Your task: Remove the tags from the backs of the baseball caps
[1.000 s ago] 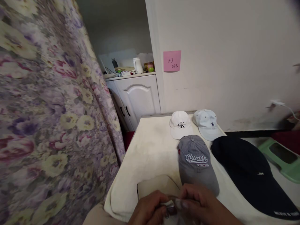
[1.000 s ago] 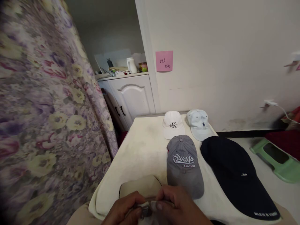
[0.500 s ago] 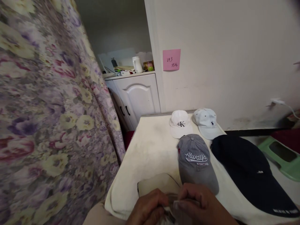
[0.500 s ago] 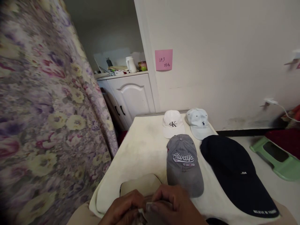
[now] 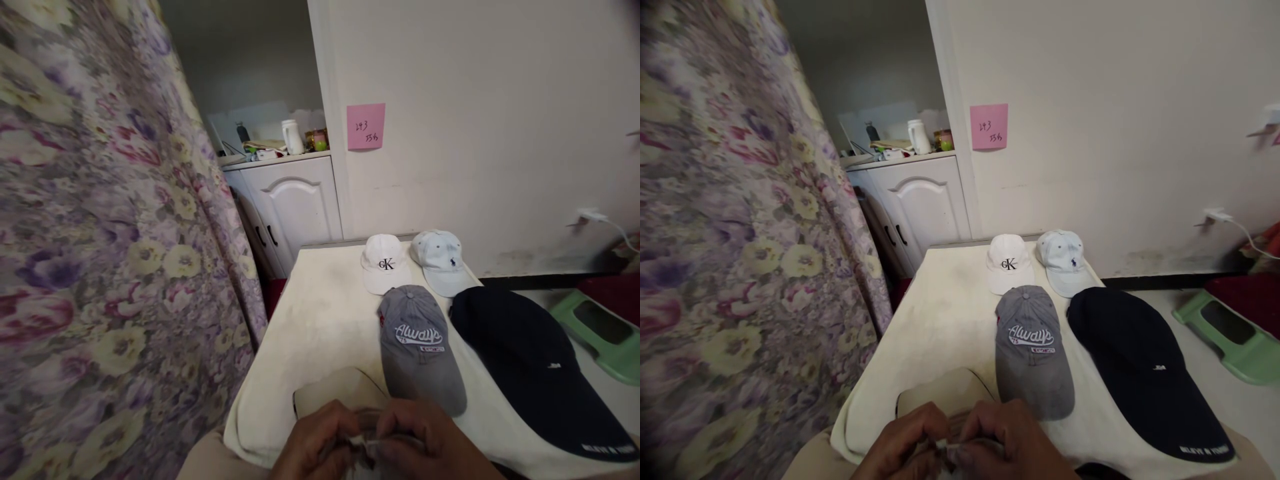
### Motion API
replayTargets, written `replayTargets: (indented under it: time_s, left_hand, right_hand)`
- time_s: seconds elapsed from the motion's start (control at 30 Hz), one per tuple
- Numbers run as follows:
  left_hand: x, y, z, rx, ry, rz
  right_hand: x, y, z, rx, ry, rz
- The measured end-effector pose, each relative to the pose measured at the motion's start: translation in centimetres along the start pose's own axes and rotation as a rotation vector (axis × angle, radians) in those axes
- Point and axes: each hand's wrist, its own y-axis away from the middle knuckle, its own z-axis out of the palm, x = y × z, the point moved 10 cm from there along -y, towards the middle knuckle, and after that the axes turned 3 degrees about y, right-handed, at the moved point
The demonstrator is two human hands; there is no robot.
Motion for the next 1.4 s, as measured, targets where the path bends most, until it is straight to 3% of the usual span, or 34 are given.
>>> replayTargets:
  time_s: [0.23, 0.47, 1.07, 1.4]
  left_hand:
    - [-1.6, -0.5, -0.4, 0.129, 0.024, -0.195]
    - [-0.7, -1.0, 0.4, 0.104, 0.164, -0.171]
    - [-1.2, -1.2, 0.9, 0.076, 0.065, -0.169]
    - [-2.2, -0.9, 0.6, 0.085, 0.045, -0.2]
  right_hand:
    - [1.1, 0.1, -0.6, 0.038, 0.031, 0.068]
    - [1.4, 0.0, -0.8, 0.061, -0.038, 0.058]
    - [3.4, -0.3, 0.9, -0.066, -0.366, 0.114]
    - [3.8, -0.3, 1.6, -0.118, -0.382, 0.117]
